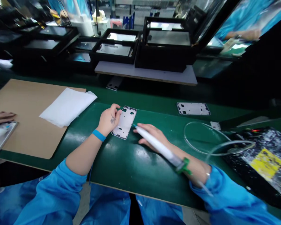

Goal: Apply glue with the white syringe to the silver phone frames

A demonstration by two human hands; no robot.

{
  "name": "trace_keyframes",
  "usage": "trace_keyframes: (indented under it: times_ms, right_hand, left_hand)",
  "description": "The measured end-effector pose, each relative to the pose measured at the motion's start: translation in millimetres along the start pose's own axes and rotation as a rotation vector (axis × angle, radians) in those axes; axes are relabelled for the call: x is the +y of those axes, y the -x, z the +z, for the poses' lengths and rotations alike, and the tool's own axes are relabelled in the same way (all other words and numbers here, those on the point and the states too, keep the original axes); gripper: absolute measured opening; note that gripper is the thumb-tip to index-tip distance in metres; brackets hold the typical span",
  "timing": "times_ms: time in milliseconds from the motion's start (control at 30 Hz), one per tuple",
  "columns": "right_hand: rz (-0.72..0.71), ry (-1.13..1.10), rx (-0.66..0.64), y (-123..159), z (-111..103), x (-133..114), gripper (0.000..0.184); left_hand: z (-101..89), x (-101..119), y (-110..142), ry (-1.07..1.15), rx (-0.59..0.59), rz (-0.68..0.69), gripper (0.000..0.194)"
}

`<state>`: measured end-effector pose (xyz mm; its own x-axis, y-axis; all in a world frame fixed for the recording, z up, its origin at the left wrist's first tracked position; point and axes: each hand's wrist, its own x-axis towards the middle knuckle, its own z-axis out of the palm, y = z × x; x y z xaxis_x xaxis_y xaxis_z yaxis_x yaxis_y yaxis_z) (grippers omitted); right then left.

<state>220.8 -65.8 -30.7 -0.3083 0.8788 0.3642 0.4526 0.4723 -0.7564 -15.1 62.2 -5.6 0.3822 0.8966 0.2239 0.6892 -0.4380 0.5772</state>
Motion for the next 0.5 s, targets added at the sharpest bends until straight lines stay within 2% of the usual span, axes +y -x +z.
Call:
trace_keyframes:
  times_ms: [67,133,233,333,400,433,500]
  right_hand:
    - [-0.091,0.084,-0.112,-28,17,-1,0.052]
    - [-0.088,0.166,-0.142,-53,23,6,0.05]
    - [-0.002,0.295,-0.053,-72,5,31,0.05]
    - [0.028,0.42,0.149,-67,-25,53,0.047]
    - [0.002,0.457,0.251,-49,-34,54,0.047]
    - [-0.021,0.453,0.248,-38,-32,51,0.048]
    - [-0.137,0.371,0.07,-16,-22,38,0.05]
  left_hand:
    - [-2.3,-1,1,0.015,-0.042,0.016,0.026]
    - [-3.4,-2,2,0.032,-0.062,0.035,0.025]
    - [-3.9,-8,4,0.012,-0.055,0.019,0.027]
    - [-5.1,-16,-3,-0.066,-0.024,-0.007,0.027]
    - [-8.1,-20,-18,-0.13,-0.025,-0.024,0.026]
    - [-10.3,-21,-30,-0.163,-0.031,-0.035,0.029]
    - [-14.3,-22,-60,-0.233,-0.024,-0.075,0.043]
